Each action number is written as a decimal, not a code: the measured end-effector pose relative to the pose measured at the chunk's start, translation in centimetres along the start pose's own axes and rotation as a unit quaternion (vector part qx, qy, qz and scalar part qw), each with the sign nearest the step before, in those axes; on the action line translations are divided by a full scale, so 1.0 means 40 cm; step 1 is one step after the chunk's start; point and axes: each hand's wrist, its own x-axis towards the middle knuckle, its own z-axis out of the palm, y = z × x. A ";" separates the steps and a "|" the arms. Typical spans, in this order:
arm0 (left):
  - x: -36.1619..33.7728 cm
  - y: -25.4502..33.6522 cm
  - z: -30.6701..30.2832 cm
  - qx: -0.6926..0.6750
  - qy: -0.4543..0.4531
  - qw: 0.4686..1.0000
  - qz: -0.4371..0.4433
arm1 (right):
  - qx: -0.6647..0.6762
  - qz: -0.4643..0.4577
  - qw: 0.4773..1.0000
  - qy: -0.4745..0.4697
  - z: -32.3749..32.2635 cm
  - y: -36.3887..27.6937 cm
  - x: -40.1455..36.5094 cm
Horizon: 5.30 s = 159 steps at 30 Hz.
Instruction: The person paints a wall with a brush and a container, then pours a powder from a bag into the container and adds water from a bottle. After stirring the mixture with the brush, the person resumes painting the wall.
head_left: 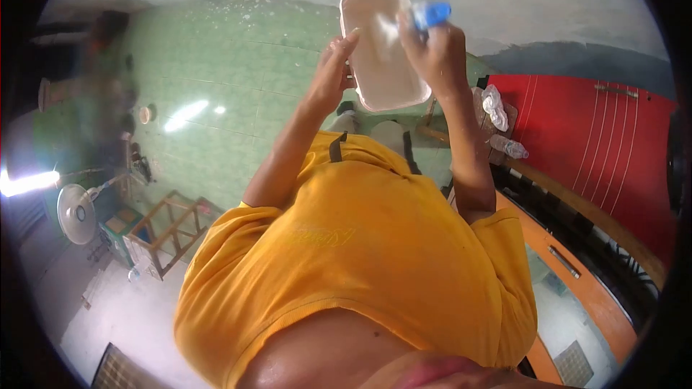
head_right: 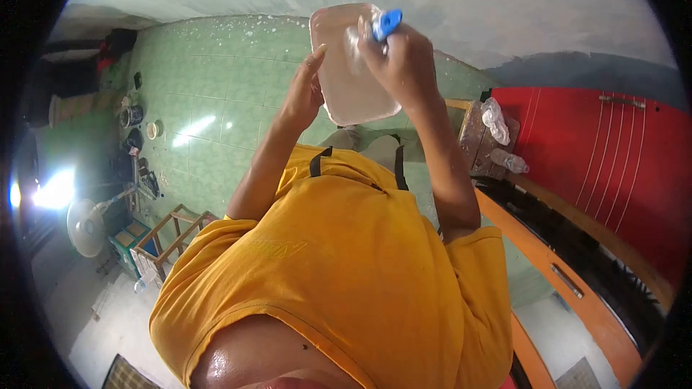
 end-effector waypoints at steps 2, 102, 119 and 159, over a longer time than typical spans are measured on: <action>-0.001 0.012 0.001 -0.009 0.013 1.000 0.024 | 0.059 0.011 0.998 -0.017 -0.017 -0.038 -0.027; 0.023 0.000 0.206 0.013 -0.030 0.999 0.027 | 0.060 -0.034 0.998 -0.009 -0.218 0.056 0.014; 0.031 -0.152 0.263 0.011 0.082 0.997 0.007 | 0.117 0.137 0.983 -0.028 -0.265 0.172 -0.201; 0.005 -0.203 0.379 -0.074 -0.007 0.995 0.062 | 0.135 -0.065 0.988 -0.030 -0.386 0.255 -0.171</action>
